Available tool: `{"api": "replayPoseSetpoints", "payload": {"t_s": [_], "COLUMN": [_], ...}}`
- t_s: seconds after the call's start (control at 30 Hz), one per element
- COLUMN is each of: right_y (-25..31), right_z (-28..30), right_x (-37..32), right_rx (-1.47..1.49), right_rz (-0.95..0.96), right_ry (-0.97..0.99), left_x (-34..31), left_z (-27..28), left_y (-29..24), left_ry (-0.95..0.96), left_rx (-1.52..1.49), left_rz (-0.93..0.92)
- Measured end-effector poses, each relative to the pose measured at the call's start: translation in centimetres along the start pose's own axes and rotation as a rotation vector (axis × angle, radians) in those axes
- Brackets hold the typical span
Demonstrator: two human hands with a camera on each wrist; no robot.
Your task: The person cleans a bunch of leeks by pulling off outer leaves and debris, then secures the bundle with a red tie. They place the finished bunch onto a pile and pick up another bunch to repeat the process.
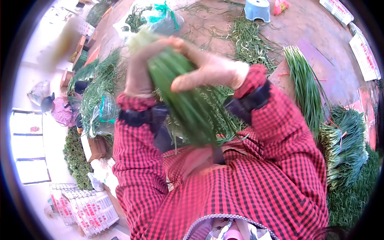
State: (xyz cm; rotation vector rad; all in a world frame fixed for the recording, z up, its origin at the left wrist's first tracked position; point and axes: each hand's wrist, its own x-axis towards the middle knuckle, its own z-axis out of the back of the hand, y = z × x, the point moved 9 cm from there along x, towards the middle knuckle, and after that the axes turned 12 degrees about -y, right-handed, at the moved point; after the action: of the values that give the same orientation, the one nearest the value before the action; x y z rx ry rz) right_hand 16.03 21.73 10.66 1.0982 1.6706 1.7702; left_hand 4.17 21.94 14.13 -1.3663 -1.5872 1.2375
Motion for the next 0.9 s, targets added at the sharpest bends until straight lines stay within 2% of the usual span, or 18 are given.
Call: {"api": "replayPoseSetpoints", "payload": {"t_s": [0.03,0.07,0.17,0.2,0.23,0.3,0.33,0.37,0.47,0.5,0.57,0.63,0.67,0.7,0.77,0.83,0.87,0.9], "right_y": [-1.1,0.2,-2.6,-2.8,-2.5,-1.7,-1.5,-1.4,-1.1,-1.2,-1.2,-1.5,-1.3,-1.3,-1.0,-0.4,0.8,1.6], "right_z": [-1.9,-1.8,1.2,2.8,4.9,10.3,13.1,17.2,27.6,30.8,36.4,39.8,41.4,42.9,44.3,45.1,46.4,47.2], "right_x": [-0.3,-1.0,-2.1,-2.7,-2.5,-4.3,-5.4,-6.9,-12.8,-15.1,-20.4,-24.8,-26.9,-28.9,-31.5,-33.5,-34.3,-34.5], "right_rx": [0.122,0.299,0.465,0.506,0.379,0.41,0.588,0.548,0.557,0.545,0.448,0.419,0.251,0.085,0.016,0.209,0.077,0.117], "right_rz": [-0.027,-0.076,-0.2,-0.163,-0.068,-0.095,-0.091,0.019,0.156,0.17,0.353,0.33,0.311,0.288,0.268,0.285,0.262,0.159], "right_ry": [0.07,-0.031,-0.264,-0.405,-0.474,-0.658,-0.742,-0.927,-1.183,-1.222,-1.355,-1.469,-1.461,-1.448,-1.497,-1.616,-1.581,-1.563], "left_x": [0.6,0.7,1.1,1.6,2.0,2.3,1.3,-0.6,-3.6,-4.8,-7.2,-6.8,-6.4,-5.8,-4.4,-3.5,-3.0,-2.6], "left_z": [-2.0,-3.4,-7.5,-8.6,-9.4,-9.9,-8.9,-7.7,-3.5,-3.4,-4.4,-2.5,-1.6,-1.0,-0.1,-0.2,-0.4,-0.6], "left_y": [0.1,0.1,-0.1,0.6,1.1,7.8,11.7,15.9,26.1,25.9,22.8,24.8,25.9,26.4,27.2,27.5,27.8,28.2], "left_ry": [0.065,0.056,0.092,0.143,0.195,0.412,0.455,0.501,0.513,0.563,0.73,0.591,0.52,0.501,0.464,0.429,0.41,0.391], "left_rx": [0.049,0.108,0.206,0.188,0.169,0.206,0.257,0.311,0.064,0.019,0.018,0.067,0.094,0.106,0.133,0.16,0.172,0.183], "left_rz": [-0.099,-0.143,-0.3,-0.371,-0.444,0.039,0.171,0.302,0.839,0.882,0.809,0.874,0.904,0.889,0.86,0.831,0.825,0.821]}}
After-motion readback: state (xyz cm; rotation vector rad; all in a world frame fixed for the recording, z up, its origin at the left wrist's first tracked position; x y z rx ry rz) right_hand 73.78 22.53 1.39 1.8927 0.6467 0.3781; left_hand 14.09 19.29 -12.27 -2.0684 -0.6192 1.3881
